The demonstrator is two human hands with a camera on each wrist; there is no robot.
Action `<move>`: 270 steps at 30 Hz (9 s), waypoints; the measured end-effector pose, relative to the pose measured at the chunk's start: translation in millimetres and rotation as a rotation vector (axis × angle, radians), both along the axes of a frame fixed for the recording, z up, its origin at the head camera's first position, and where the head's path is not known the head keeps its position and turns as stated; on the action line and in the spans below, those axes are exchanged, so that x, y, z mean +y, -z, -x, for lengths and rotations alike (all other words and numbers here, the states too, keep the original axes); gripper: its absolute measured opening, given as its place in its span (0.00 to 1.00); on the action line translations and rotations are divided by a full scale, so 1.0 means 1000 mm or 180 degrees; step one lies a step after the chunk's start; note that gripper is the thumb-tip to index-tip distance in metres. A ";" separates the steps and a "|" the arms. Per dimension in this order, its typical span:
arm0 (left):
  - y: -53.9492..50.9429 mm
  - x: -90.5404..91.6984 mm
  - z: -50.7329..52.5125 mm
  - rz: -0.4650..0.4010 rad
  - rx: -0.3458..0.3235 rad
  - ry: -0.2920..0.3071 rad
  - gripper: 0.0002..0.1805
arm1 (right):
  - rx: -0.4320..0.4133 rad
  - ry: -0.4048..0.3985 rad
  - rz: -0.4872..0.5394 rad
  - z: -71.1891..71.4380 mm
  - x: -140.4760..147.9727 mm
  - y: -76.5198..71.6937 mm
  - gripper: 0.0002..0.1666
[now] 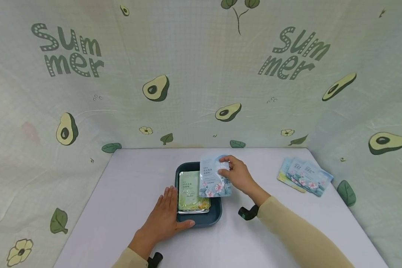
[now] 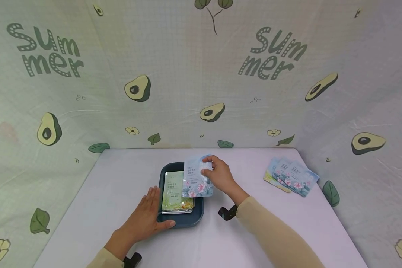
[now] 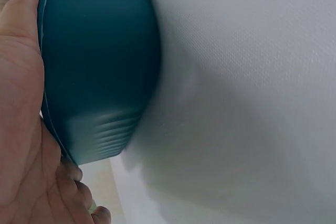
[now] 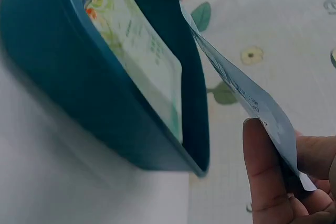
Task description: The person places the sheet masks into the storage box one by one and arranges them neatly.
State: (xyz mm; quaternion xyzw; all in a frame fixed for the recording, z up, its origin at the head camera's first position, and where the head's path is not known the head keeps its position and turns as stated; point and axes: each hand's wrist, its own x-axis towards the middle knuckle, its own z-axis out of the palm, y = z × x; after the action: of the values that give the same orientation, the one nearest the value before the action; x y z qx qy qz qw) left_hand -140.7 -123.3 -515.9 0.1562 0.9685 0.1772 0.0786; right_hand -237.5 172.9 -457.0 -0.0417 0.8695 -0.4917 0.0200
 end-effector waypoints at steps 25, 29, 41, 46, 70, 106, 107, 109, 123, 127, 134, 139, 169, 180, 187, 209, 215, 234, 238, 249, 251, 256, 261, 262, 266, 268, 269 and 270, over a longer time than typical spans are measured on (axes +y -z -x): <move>-0.002 -0.001 -0.002 -0.0030 0.0039 0.0032 0.72 | 0.0110 -0.0649 -0.0466 -0.002 -0.059 0.032 0.18; -0.003 -0.001 -0.002 -0.0043 0.0038 0.0039 0.72 | 0.0205 -0.0815 -0.0689 -0.001 -0.059 0.031 0.19; -0.003 -0.001 -0.002 -0.0044 0.0037 0.0048 0.71 | 0.0322 -0.0719 -0.0926 -0.002 -0.063 0.033 0.23; -0.002 -0.001 0.000 -0.0015 0.0045 0.0058 0.72 | 0.0418 -0.0727 -0.1192 -0.002 -0.064 0.036 0.25; -0.003 0.001 0.002 -0.0027 0.0054 0.0033 0.71 | 0.0776 -0.0564 -0.1329 -0.008 -0.066 0.041 0.27; 0.001 0.001 -0.003 0.0041 0.0037 -0.0023 0.72 | -0.0267 0.0719 -0.2448 -0.044 0.259 0.090 0.72; 0.000 0.001 -0.003 0.0046 0.0033 -0.0022 0.72 | -0.0368 0.0713 -0.2428 -0.046 0.262 0.091 0.73; 0.000 0.000 -0.003 0.0040 0.0026 -0.0016 0.71 | -0.0521 0.0666 -0.2384 -0.047 0.266 0.091 0.74; 0.004 0.000 -0.001 -0.0075 0.0024 -0.0015 0.70 | -0.0402 0.0281 -0.2509 -0.046 0.243 0.089 0.66; 0.004 0.000 -0.001 -0.0083 0.0019 -0.0021 0.70 | -0.0212 0.0130 -0.2556 -0.048 0.225 0.089 0.62; 0.004 0.000 -0.001 -0.0110 0.0043 0.0035 0.69 | 0.0081 -0.0157 -0.2575 -0.057 0.186 0.086 0.56; 0.006 0.000 0.000 -0.0081 0.0034 0.0034 0.70 | 0.0171 -0.0386 -0.2502 -0.064 0.156 0.085 0.54; 0.000 -0.003 0.002 -0.0040 -0.0095 0.0067 0.71 | 0.0803 -0.0300 -0.2912 -0.017 0.157 0.074 0.52; 0.000 -0.003 0.002 -0.0103 -0.0178 0.0035 0.72 | 0.0272 -0.0442 -0.2933 0.005 0.164 0.080 0.61; 0.001 -0.003 0.002 -0.0121 -0.0172 0.0016 0.72 | 0.0263 -0.0467 -0.2863 0.010 0.163 0.084 0.61; -0.001 -0.002 0.002 -0.0215 -0.0221 -0.0012 0.72 | 0.1236 -0.0152 -0.2926 -0.007 0.132 0.070 0.51; 0.000 -0.002 0.002 -0.0218 -0.0218 -0.0005 0.72 | 0.1678 0.0018 -0.2830 -0.011 0.134 0.074 0.43; 0.001 -0.002 0.002 -0.0243 -0.0209 -0.0014 0.72 | 0.1670 0.0198 -0.1478 -0.017 0.124 0.063 0.29; -0.001 -0.001 0.001 -0.0218 -0.0193 -0.0016 0.72 | 0.1417 0.0247 -0.1295 -0.014 0.116 0.055 0.24; 0.001 -0.001 0.001 -0.0242 -0.0227 -0.0035 0.72 | 0.0952 0.0359 -0.1136 -0.006 0.104 0.038 0.21; 0.001 -0.001 0.001 -0.0248 -0.0226 -0.0053 0.72 | 0.0927 0.0363 -0.1079 -0.006 0.102 0.035 0.21; 0.000 0.001 0.002 -0.0213 -0.0183 -0.0053 0.72 | 0.0842 0.0432 -0.0863 -0.006 0.094 0.023 0.21; 0.000 0.003 0.004 -0.0209 -0.0129 -0.0004 0.72 | 0.0784 0.0488 -0.0670 -0.005 0.082 0.008 0.21; 0.001 0.003 0.004 -0.0189 -0.0120 0.0000 0.72 | 0.0791 0.0486 -0.0638 -0.005 0.079 0.005 0.21; 0.002 0.003 0.003 -0.0123 -0.0118 -0.0023 0.73 | 0.0832 0.0488 -0.0516 -0.005 0.064 -0.007 0.21; 0.002 0.002 0.002 -0.0134 -0.0122 -0.0033 0.73 | 0.0806 0.0481 -0.0464 -0.004 0.055 -0.011 0.20; 0.002 0.002 0.001 -0.0147 -0.0125 -0.0037 0.73 | 0.0779 0.0478 -0.0438 -0.004 0.049 -0.012 0.20; 0.002 0.001 0.001 -0.0159 -0.0126 -0.0043 0.73 | 0.0747 0.0466 -0.0415 -0.004 0.043 -0.012 0.20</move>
State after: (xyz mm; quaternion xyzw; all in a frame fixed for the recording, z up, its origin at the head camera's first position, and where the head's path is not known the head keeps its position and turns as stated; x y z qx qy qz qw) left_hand -141.8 -122.0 -517.6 0.1480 0.9631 0.2049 0.0926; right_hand -233.9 216.4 -444.8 -0.0339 0.8967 -0.4261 -0.1151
